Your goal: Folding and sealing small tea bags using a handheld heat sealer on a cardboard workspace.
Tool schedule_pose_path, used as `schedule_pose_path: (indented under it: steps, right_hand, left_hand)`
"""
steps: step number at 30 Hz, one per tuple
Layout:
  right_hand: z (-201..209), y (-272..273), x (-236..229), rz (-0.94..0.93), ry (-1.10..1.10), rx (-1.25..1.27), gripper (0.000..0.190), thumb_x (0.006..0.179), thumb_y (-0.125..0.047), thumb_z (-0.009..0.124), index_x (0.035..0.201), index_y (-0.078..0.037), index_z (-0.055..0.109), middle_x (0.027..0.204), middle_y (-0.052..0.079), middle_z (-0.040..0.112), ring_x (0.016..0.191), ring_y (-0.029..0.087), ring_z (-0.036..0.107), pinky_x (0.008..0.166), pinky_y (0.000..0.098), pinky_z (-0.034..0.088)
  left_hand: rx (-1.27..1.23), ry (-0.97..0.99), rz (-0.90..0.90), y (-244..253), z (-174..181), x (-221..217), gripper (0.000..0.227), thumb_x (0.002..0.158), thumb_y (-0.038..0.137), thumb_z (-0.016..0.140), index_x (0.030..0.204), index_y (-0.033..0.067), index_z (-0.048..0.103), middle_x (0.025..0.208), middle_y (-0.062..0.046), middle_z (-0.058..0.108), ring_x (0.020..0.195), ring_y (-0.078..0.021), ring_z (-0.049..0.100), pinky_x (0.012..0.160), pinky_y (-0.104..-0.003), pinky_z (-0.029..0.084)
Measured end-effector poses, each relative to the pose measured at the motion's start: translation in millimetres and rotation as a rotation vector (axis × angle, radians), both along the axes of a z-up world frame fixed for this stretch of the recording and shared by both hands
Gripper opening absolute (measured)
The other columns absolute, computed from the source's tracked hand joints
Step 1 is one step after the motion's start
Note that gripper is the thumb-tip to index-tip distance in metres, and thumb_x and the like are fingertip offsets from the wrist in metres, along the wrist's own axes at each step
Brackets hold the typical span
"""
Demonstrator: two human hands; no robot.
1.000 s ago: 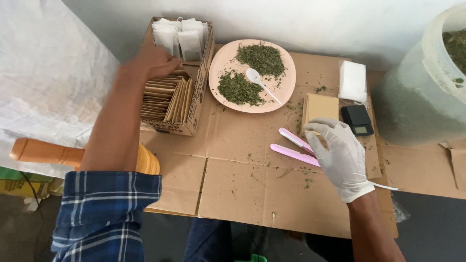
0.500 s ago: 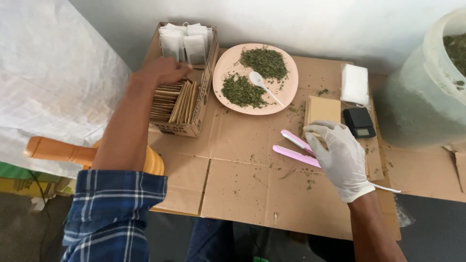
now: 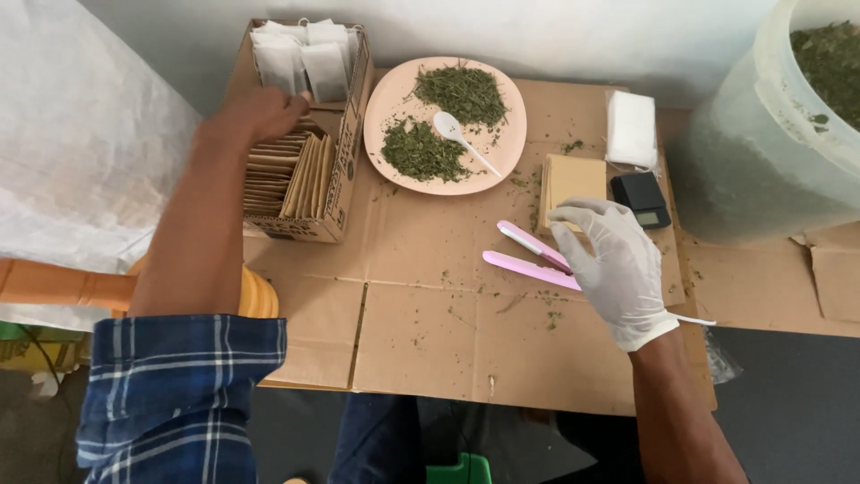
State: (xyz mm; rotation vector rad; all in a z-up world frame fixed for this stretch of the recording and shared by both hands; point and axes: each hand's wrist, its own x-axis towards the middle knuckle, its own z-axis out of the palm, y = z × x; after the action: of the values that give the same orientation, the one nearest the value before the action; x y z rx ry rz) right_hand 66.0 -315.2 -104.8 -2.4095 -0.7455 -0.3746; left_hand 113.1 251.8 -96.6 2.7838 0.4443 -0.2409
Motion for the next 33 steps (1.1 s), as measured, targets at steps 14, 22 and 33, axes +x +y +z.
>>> schedule_pose_path:
  steps: [14,22,33]
  right_hand:
    - [3.7,3.3,-5.3,0.082,-0.124,0.029,0.014,0.115,-0.017,0.071,0.118,-0.008,0.082,0.115,0.01,0.08,0.104,0.029,0.073,0.092,0.0436,0.055]
    - [11.1,9.2,-7.6,0.06,-0.057,-0.126,0.03,0.119,-0.031,0.062,0.124,-0.01,0.082,0.118,0.012,0.081,0.11,0.034,0.073,0.095,0.0469,0.053]
    - [8.8,-1.8,-5.7,0.014,0.056,-0.129,0.025,0.112,-0.03,0.065,0.124,-0.018,0.083,0.122,0.001,0.08,0.111,0.025,0.074,0.093,0.045,0.055]
  left_hand:
    - [0.232,-0.537,0.023,28.4,-35.5,35.7,0.06,0.137,0.037,0.059,0.086,0.0062,0.065,0.069,-0.012,0.057,0.062,-0.0286,0.055,0.06,-0.052,0.044]
    - [0.166,-0.562,0.29,59.0,-23.9,23.4,0.048,0.125,0.023,0.062,0.079,0.0138,0.052,0.064,-0.005,0.043,0.057,-0.0211,0.041,0.055,-0.045,0.035]
    - [0.008,-0.536,0.476,60.9,-50.9,102.8,0.04,0.104,0.017,0.076,0.138,0.0008,0.063,0.119,-0.022,0.068,0.086,-0.0399,0.071,0.068,-0.055,0.064]
